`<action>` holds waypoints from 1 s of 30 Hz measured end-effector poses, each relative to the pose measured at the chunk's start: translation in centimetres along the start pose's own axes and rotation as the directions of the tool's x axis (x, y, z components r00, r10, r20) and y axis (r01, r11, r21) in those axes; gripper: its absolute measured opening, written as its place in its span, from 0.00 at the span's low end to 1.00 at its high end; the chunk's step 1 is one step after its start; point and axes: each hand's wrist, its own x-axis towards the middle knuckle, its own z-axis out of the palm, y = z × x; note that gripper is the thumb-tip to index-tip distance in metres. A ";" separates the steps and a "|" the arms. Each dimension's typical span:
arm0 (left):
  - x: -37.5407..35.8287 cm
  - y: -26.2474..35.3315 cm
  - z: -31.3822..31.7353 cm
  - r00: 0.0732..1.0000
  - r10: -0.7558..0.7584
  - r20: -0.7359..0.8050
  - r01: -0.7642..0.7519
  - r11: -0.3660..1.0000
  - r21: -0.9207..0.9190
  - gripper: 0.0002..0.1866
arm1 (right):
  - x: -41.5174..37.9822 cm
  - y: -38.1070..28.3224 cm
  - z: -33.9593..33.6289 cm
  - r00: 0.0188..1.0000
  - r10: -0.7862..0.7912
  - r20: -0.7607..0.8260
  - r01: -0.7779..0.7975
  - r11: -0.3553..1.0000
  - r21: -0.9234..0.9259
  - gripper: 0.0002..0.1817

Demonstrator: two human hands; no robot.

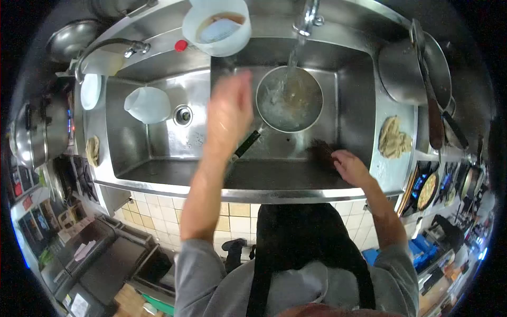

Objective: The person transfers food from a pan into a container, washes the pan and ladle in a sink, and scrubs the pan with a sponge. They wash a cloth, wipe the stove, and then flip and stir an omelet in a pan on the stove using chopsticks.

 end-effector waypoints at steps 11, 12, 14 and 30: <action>23.0 -16.3 5.5 0.741 -0.405 0.535 -0.051 0.761 0.647 0.21 | -0.4 -6.2 4.9 0.984 0.003 -0.178 0.044 0.964 0.261 0.07; 23.4 -16.7 5.5 0.741 -0.388 0.548 -0.059 0.775 0.629 0.21 | -0.2 -6.6 5.2 0.979 0.045 -0.197 0.016 0.955 0.297 0.07; 23.3 -17.1 6.0 0.736 -0.373 0.565 -0.071 0.787 0.613 0.22 | 0.7 -7.0 5.5 0.970 0.014 -0.241 0.061 0.952 0.299 0.07; 12.1 0.8 -5.1 0.987 0.154 0.041 -0.158 0.974 0.161 0.15 | 13.8 -13.4 -6.1 0.852 -0.012 -0.523 0.335 0.780 0.528 0.39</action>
